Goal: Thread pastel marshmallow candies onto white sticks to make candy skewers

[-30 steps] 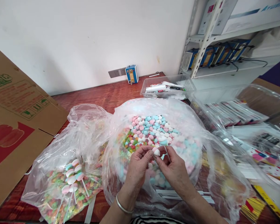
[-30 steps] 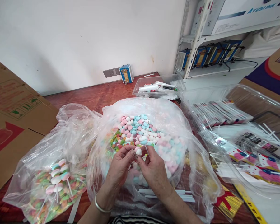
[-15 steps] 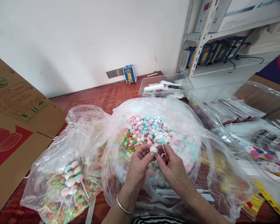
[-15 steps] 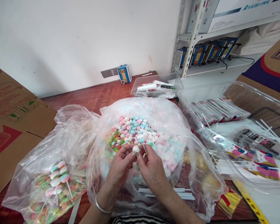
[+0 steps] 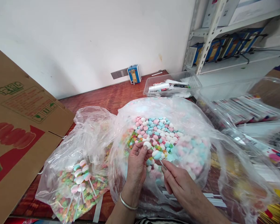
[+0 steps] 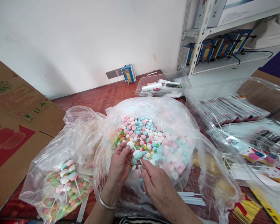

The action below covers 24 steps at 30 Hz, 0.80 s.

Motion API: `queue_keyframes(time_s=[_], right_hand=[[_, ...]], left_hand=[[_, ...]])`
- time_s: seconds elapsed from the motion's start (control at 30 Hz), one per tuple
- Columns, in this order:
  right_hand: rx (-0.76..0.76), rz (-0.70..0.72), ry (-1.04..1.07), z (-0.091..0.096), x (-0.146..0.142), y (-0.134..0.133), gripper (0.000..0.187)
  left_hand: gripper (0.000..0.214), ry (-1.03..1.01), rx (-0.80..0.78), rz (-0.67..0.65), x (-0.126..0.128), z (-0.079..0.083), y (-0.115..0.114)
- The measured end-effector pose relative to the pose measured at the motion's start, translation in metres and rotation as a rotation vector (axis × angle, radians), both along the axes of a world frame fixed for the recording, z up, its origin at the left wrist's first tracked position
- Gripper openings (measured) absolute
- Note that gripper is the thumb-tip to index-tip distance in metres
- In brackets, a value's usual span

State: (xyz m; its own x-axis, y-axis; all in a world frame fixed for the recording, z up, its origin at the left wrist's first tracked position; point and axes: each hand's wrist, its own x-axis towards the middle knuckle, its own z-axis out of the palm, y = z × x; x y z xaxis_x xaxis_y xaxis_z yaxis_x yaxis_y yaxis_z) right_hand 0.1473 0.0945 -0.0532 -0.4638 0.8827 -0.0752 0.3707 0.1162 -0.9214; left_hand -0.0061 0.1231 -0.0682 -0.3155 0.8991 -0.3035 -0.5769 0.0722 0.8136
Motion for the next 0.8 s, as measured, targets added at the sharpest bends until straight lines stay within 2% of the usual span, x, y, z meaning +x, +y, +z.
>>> queue_keyframes(time_s=[0.23,0.6,0.8], right_hand=[[-0.052,-0.007,0.082,0.0053,-0.0036,-0.0018,0.028],[-0.227,-0.05,0.145,0.0087,-0.0033,-0.0008,0.031],[-0.336,-0.041,0.242,0.0071,-0.0029,0.0008,0.03]], left_hand=[[0.03,0.08,0.045,-0.023,0.0019,-0.0031,-0.0044],[0.026,0.106,0.074,-0.041,0.005,-0.0036,-0.0062],[0.025,0.249,0.115,-0.058,0.0045,-0.0056,-0.0068]])
